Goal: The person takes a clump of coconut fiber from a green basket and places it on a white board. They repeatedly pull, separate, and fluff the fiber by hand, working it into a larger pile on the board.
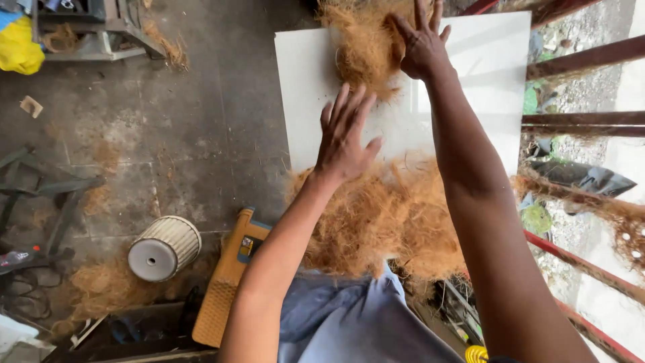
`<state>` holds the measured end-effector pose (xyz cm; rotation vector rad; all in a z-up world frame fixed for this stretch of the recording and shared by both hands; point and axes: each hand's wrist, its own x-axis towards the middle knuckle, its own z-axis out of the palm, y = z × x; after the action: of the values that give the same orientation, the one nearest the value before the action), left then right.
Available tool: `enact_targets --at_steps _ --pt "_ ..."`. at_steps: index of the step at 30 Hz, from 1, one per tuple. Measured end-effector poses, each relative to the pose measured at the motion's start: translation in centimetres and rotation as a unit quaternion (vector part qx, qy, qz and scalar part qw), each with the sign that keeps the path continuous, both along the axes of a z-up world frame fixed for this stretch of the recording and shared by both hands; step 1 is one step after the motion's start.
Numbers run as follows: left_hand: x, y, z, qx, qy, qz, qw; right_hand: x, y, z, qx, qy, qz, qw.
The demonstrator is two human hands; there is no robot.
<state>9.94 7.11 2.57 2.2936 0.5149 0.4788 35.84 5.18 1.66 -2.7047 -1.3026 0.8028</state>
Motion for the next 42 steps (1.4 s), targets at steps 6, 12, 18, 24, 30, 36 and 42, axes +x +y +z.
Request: enact_targets --at_steps 6,12,18,24,30,36,42 --pt "5.5 3.2 -6.2 0.119 0.150 -0.021 0.981 -4.6 -4.6 -8.7 0.235 -0.081 0.096 0.964" --pt "4.5 4.5 -8.5 0.065 0.370 -0.152 0.914 -10.4 -9.6 -4.1 0.222 0.027 -0.028 0.974" --pt "5.2 5.4 -7.5 0.104 0.374 -0.162 0.907 -8.6 -13.8 6.7 0.130 0.031 -0.068 0.989" --pt "5.3 4.8 -6.4 0.127 0.431 -0.165 0.878 -12.7 -26.9 17.8 0.313 0.079 -0.223 0.920" --pt "3.8 3.7 -1.8 0.106 0.399 -0.142 0.900 -19.3 -38.3 19.6 0.531 0.159 -0.480 0.680" --pt "-1.6 -3.5 -1.8 0.244 0.146 -0.016 0.959 -22.6 -40.9 18.4 0.552 0.305 -0.469 0.618" --pt "-7.6 -19.5 11.5 -0.275 0.081 -0.110 0.952 -26.5 -41.4 15.2 0.547 0.401 -0.399 0.618"
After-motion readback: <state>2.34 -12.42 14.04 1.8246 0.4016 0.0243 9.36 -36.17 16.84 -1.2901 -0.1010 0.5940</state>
